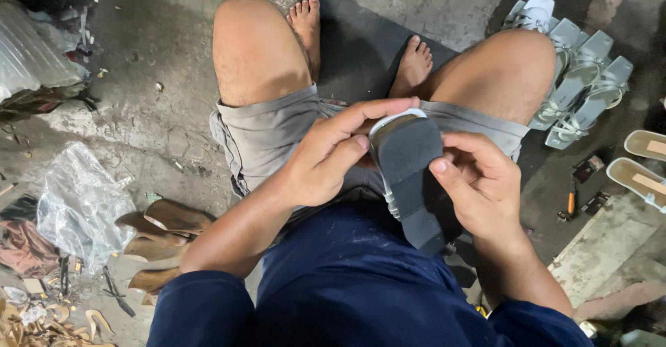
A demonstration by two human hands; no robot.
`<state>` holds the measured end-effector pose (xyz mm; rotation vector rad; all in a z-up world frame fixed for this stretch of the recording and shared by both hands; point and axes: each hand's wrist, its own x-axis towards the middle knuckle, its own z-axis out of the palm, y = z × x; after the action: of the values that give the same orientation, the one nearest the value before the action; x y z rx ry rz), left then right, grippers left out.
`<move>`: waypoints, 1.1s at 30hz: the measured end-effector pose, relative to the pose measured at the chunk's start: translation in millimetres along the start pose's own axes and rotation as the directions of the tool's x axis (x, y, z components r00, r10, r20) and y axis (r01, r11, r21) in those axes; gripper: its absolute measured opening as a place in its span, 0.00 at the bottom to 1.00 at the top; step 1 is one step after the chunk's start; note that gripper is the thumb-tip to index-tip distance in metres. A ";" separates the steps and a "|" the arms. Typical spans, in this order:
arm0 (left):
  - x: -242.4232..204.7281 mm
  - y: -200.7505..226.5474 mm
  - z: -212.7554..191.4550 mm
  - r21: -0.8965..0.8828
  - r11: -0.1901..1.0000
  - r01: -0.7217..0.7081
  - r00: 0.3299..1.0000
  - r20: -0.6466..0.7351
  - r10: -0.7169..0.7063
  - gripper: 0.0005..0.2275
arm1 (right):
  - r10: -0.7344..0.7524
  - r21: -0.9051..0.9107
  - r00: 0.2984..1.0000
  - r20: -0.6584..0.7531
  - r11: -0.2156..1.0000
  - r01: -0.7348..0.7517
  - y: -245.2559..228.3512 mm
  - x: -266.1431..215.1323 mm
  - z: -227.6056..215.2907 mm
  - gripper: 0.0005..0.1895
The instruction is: The person assembles sandals by attaching black soles to white straps. They use a handheld tool to press the sole and strap together, repeating the process for multiple units.
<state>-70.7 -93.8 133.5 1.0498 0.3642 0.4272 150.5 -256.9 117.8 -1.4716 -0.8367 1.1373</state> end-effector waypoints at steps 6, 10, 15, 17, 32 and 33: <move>2.9 3.0 1.8 0.178 0.977 -0.119 0.993 -0.004 0.122 0.21 | -0.013 -0.052 1.000 0.008 0.999 0.014 -11.2 7.2 7.2 0.14; 2.6 1.6 1.9 0.185 0.980 -0.071 0.996 -0.034 0.079 0.22 | 0.006 -0.039 1.000 0.009 0.999 -0.005 -12.4 8.0 9.5 0.14; 2.2 5.3 4.5 0.175 0.982 -0.073 0.996 -0.040 0.081 0.22 | 0.006 -0.060 1.000 -0.006 0.998 -0.007 -15.5 8.7 10.4 0.14; 1.8 7.3 4.8 0.112 0.993 -0.029 0.999 -0.041 0.034 0.22 | 0.012 -0.085 1.000 -0.008 0.996 -0.013 -18.3 8.1 11.9 0.14; -0.4 0.6 17.4 0.352 0.931 -0.092 0.973 -0.166 0.159 0.16 | 0.079 -0.120 0.997 0.003 0.990 -0.078 -21.5 6.2 18.6 0.19; -0.6 -0.8 17.9 0.309 0.947 -0.091 0.969 -0.191 0.156 0.15 | 0.085 -0.119 0.996 0.012 0.989 -0.083 -21.7 6.6 20.1 0.18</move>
<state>-62.4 -107.8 141.0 1.3305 0.5685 0.6145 134.9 -240.0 137.5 -1.6102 -0.8730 1.1808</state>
